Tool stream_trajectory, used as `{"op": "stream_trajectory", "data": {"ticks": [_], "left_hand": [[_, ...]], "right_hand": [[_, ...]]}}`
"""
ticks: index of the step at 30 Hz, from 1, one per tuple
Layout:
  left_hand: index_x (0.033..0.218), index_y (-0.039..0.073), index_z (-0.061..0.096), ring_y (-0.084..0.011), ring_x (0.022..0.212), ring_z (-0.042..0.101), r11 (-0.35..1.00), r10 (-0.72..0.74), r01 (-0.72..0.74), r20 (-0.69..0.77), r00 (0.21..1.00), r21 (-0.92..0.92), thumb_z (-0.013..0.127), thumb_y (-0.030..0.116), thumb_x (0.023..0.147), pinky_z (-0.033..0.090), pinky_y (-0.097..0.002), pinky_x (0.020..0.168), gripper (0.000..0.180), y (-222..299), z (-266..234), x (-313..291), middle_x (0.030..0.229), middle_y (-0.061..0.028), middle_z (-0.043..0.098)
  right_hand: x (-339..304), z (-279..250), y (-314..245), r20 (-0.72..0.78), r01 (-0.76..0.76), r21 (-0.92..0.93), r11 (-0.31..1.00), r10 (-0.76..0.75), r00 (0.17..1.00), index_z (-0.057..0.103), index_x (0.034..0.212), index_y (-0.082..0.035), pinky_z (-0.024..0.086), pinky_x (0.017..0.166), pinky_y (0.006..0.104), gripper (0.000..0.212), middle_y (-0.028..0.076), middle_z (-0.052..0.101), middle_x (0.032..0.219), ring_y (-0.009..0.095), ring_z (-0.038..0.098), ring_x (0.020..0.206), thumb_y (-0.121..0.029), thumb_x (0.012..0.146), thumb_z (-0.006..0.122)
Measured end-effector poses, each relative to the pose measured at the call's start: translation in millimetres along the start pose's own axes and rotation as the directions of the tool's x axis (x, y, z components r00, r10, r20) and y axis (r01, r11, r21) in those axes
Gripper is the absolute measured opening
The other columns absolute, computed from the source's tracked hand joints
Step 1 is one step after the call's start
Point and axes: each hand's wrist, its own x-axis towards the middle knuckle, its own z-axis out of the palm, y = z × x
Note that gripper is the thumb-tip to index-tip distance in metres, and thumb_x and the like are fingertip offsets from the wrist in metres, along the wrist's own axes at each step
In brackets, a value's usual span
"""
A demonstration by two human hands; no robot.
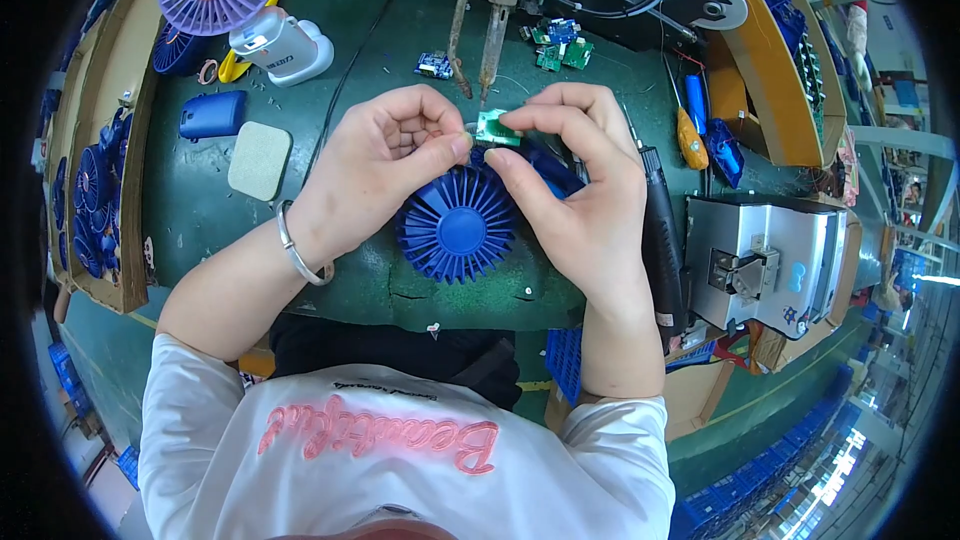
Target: The person assembles a handheld fan by inserting the motor and internal PCB components into the blue plastic housing, then secures the casing with screws using an electric screwdriver.
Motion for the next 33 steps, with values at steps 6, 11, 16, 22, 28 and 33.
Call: {"op": "stream_trajectory", "data": {"ticks": [6,11,16,22,28,33], "left_hand": [[0.093,0.003,0.06,-0.004,0.082,0.056,0.997,0.04,-0.041,0.011,0.999,0.064,0.066,0.007,0.088,0.046,-0.019,0.075,0.008,0.8,1.2,-1.3,0.086,0.0018,0.061],[0.092,0.004,0.06,-0.0041,0.082,0.056,0.995,0.026,-0.027,0.017,1.0,0.094,0.067,0.007,0.087,0.046,-0.0196,0.076,0.009,1.2,1.5,-2.0,0.086,0.002,0.06],[0.092,0.003,0.06,-0.0046,0.083,0.057,0.994,0.033,-0.036,0.029,0.999,0.101,0.067,0.007,0.087,0.046,-0.0201,0.078,0.009,2.5,1.6,-2.2,0.087,0.0014,0.061],[0.093,0.003,0.06,-0.0052,0.084,0.057,0.995,0.021,-0.026,0.05,0.999,0.094,0.066,0.007,0.087,0.047,-0.0211,0.079,0.009,2.5,3.0,-1.4,0.088,0.0009,0.061],[0.093,0.003,0.06,-0.0056,0.084,0.058,0.996,0.005,-0.01,0.053,0.999,0.085,0.065,0.006,0.088,0.047,-0.0208,0.079,0.008,1.9,3.7,-3.0,0.088,0.0006,0.062],[0.093,0.003,0.06,-0.005,0.083,0.058,0.999,-0.008,0.006,0.048,0.999,0.04,0.065,0.006,0.088,0.047,-0.0198,0.078,0.007,-0.1,2.7,-1.1,0.088,0.0007,0.061]], "right_hand": [[-1.7,1.9,-4.5,0.011,-0.015,0.039,0.999,0.015,1.0,0.068,0.091,-0.001,0.043,0.087,0.0301,0.022,0.01,0.058,0.102,0.02,0.057,0.099,0.001,0.071,0.076],[-1.6,3.2,-6.0,0.027,-0.046,0.049,0.998,0.045,0.999,0.069,0.087,0.001,0.042,0.091,0.0309,0.017,0.01,0.058,0.103,0.02,0.056,0.102,0.003,0.071,0.074],[-1.3,3.3,-4.5,0.038,-0.024,0.037,0.999,0.023,0.999,0.068,0.088,0.001,0.043,0.089,0.0303,0.016,0.009,0.058,0.1,0.02,0.057,0.098,0.004,0.073,0.073],[0.8,3.6,-3.6,0.062,0.091,-0.072,0.993,-0.087,0.994,0.062,0.086,0.0,0.045,0.079,0.0316,0.008,0.011,0.058,0.095,0.024,0.057,0.089,0.001,0.079,0.067],[1.3,5.4,-1.2,0.101,0.098,-0.06,0.993,-0.092,0.991,0.059,0.087,-0.001,0.044,0.081,0.0321,0.005,0.011,0.057,0.097,0.025,0.056,0.092,-0.001,0.083,0.063],[1.2,0.2,2.8,-0.055,0.001,-0.001,1.0,-0.001,0.998,0.063,0.088,0.0,0.045,0.081,0.0295,0.003,0.01,0.057,0.096,0.021,0.057,0.091,-0.001,0.085,0.062]]}}
